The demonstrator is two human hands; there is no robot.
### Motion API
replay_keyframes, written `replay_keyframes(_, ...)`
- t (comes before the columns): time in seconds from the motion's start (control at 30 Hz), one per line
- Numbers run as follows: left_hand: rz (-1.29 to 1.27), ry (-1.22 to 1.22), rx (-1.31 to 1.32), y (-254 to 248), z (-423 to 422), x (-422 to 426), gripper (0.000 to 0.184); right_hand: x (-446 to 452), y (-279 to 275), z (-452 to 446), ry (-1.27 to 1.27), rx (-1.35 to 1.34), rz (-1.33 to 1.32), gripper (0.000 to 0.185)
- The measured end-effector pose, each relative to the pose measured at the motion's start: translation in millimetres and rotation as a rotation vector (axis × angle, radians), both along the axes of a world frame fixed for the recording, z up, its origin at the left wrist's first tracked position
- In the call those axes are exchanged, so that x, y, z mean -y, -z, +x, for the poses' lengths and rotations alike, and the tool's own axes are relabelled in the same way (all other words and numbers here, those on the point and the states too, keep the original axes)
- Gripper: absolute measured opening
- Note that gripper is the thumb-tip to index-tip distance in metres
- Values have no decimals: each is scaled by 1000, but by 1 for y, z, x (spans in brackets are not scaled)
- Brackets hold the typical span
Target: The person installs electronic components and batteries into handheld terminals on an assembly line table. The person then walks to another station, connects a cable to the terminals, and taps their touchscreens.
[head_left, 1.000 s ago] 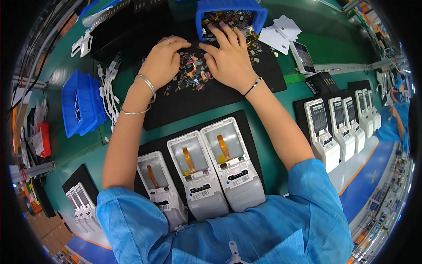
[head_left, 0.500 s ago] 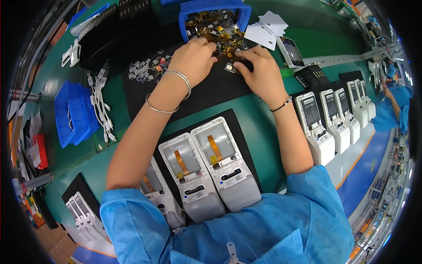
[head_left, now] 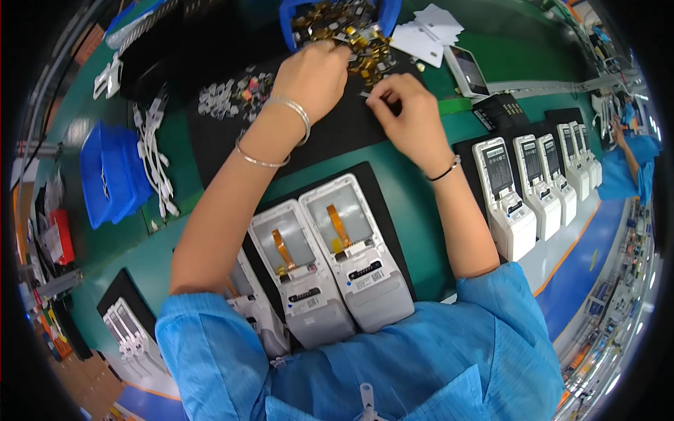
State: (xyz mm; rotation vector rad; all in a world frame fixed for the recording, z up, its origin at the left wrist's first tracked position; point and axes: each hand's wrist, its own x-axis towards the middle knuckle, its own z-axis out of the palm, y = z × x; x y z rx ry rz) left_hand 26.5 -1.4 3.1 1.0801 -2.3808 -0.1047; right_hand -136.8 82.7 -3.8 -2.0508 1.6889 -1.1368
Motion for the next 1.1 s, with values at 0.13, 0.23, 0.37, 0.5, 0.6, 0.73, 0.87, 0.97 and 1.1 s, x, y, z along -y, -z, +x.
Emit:
replay_keyframes(0.13,-180,-95,22,-8,12,-3,13,-10,-3,-1,-39,407,54,9)
replay_keyframes(0.23,-59,18,-163,-43,28,-21,8,-25,-14,-4,-149,631,233,8)
replay_keyframes(0.37,411,72,-464,-35,76,-55,14,-62,-23,4,-322,664,464,10)
replay_keyframes(0.5,829,-68,-677,-45,139,-128,14,-92,-33,28,-506,740,693,11)
replay_keyframes(0.6,951,-263,-776,-52,183,-185,10,-99,-36,62,-601,568,671,14)
replay_keyframes(0.73,1129,-397,-815,-46,236,-241,10,-91,-38,95,-791,227,681,9)
replay_keyframes(0.87,1244,-339,-1049,-37,252,-270,13,-84,-30,122,-930,47,678,9)
replay_keyframes(0.97,1348,-410,-1053,-32,260,-280,16,-83,-17,129,-976,14,672,8)
replay_keyframes(1.1,1402,-400,-1035,-31,267,-279,20,-76,-30,142,-1005,-123,757,19)
